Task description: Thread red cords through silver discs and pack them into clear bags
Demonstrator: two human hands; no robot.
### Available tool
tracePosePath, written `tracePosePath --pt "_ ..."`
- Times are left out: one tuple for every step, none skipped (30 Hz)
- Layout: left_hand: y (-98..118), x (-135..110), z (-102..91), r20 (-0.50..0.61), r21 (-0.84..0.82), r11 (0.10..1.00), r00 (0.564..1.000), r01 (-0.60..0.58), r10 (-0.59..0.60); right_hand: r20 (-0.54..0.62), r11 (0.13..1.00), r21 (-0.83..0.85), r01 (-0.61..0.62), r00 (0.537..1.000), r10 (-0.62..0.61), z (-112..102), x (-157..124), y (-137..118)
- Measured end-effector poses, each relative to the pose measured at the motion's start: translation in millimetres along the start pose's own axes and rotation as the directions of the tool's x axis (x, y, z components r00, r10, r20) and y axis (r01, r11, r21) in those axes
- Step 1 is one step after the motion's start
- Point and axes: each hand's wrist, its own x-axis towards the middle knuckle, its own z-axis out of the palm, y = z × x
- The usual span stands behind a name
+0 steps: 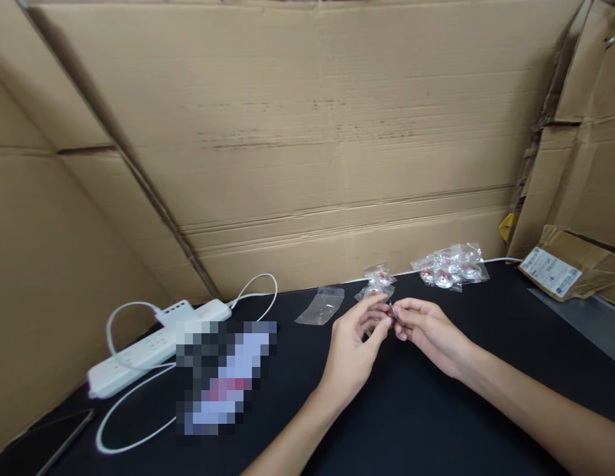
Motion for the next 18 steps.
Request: tracePosePath --pt "0.2 -0.1 0.5 -0.014 -0.007 1.0 1.0 0.007 -0.008 -0.003 1.0 0.005 -0.002 1.0 0.002 0.0 0.3 0.6" --pt "0.0 -0.2 0.9 -0.026 -0.015 1.0 1.0 0.013 -0.014 -0.006 1.0 0.007 -0.003 1.0 0.003 0.1 0.3 1.3" --pt "-0.6 -0.3 1.1 -0.035 -0.021 1.0 0.999 0.018 -0.019 -0.009 1.0 0.005 -0.004 1.0 0.004 0.2 0.3 2.1" --pt "-1.5 -0.4 1.2 -0.04 -0.025 0.999 0.999 0.024 -0.025 -0.011 1.0 0.0 -0.003 1.0 0.003 0.3 0.1 2.8" --pt "-2.5 -0.6 1.2 -0.044 -0.029 0.999 0.999 0.03 -0.031 -0.014 1.0 -0.011 0.003 1.0 -0.003 0.4 -0.3 3.4" --pt "-3.6 -0.7 1.2 -0.05 -0.034 0.999 0.998 0.036 -0.038 -0.015 1.0 -0.025 0.009 1.0 -0.009 0.4 -0.7 3.9" --pt "-4.5 -0.9 1.1 -0.058 -0.04 0.998 0.997 0.042 -0.044 -0.017 0.999 -0.04 0.015 1.0 -0.016 0.4 -1.1 4.1" --pt "-5.2 -1.1 1.1 -0.063 -0.046 0.998 0.997 0.049 -0.052 -0.019 0.998 -0.054 0.019 1.0 -0.02 0.5 -1.5 4.1" --pt "-5.6 -1.3 1.0 -0.066 -0.048 0.997 0.996 0.057 -0.06 -0.021 0.998 -0.064 0.022 1.0 -0.023 0.6 -1.9 3.8" --pt "-5.7 -1.4 1.0 -0.067 -0.042 0.997 0.996 0.063 -0.066 -0.023 0.997 -0.072 0.023 0.999 -0.025 0.8 -2.3 3.3" --pt "-5.5 -1.6 0.9 -0.067 -0.024 0.998 0.996 0.065 -0.067 -0.024 0.996 -0.082 0.025 0.999 -0.027 1.1 -2.6 2.6" --pt "-5.0 -1.7 0.7 -0.063 0.005 0.998 0.996 0.063 -0.062 -0.026 0.995 -0.098 0.027 0.999 -0.03 1.6 -2.9 1.7" --pt "-4.4 -1.9 0.4 -0.056 0.039 0.998 0.997 0.054 -0.052 -0.03 0.992 -0.12 0.033 0.999 -0.037 2.2 -3.2 0.8" --pt "-3.6 -1.9 0.1 -0.047 0.072 0.996 0.998 0.044 -0.04 -0.034 0.989 -0.144 0.04 0.998 -0.045 3.1 -3.6 -0.2" --pt "-2.7 -2.0 -0.4 -0.038 0.104 0.994 0.999 0.032 -0.028 -0.035 0.985 -0.166 0.047 0.998 -0.054 4.2 -4.0 -1.3" --pt "-1.8 -1.9 -0.9 -0.03 0.131 0.991 0.999 0.023 -0.019 -0.033 0.981 -0.184 0.053 0.998 -0.06 5.4 -4.4 -2.2" --pt "-0.7 -1.8 -1.5 -0.023 0.154 0.988 1.0 0.015 -0.012 -0.026 0.979 -0.198 0.057 0.998 -0.063 6.8 -4.8 -3.1" --pt "0.5 -1.7 -2.2 -0.018 0.174 0.985 1.0 0.01 -0.007 -0.015 0.976 -0.21 0.059 0.998 -0.063 8.1 -5.2 -3.7"
